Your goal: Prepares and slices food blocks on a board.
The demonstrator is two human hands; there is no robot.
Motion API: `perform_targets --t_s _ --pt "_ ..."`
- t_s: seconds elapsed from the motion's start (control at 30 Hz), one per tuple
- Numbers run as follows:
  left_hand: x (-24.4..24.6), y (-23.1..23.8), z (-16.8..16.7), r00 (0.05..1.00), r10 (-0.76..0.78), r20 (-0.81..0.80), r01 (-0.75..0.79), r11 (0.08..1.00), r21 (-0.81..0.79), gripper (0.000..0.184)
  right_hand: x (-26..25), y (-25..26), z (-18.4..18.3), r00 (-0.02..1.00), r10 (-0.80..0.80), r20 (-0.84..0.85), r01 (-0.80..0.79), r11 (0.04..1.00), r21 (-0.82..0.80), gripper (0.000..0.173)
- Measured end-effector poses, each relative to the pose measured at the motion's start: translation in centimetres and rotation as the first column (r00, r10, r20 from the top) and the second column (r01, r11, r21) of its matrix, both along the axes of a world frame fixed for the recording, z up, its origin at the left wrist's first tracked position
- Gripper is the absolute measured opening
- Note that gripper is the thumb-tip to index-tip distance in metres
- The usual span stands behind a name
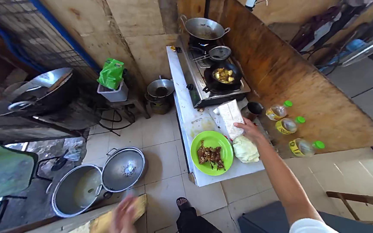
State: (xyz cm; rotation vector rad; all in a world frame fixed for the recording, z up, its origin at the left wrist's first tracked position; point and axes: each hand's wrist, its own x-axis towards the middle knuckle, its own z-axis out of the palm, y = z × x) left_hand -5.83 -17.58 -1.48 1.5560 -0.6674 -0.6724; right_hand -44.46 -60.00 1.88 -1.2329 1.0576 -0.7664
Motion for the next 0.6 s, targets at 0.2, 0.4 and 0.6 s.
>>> perform_targets --t_s 0.2,0.4,0.6 --pt "-8.3 -15.8 6.2 0.565 -0.382 -0.731 0.517 0.855 -0.047 0.058 4.2 10.2 3.8 0.92 0.315 0.232 -0.319 0.948 -0.024 0.064" --pt "-5.5 -12.8 5.9 0.5 -0.526 -0.688 0.452 0.836 -0.311 0.023 10.4 16.3 2.2 0.669 0.686 0.287 -0.698 0.712 -0.077 0.042" --pt "0.9 1.5 2.3 0.629 -0.304 -0.715 0.109 0.946 -0.307 0.032 19.3 22.2 0.2 0.682 0.648 0.339 -0.714 0.691 0.113 0.049"
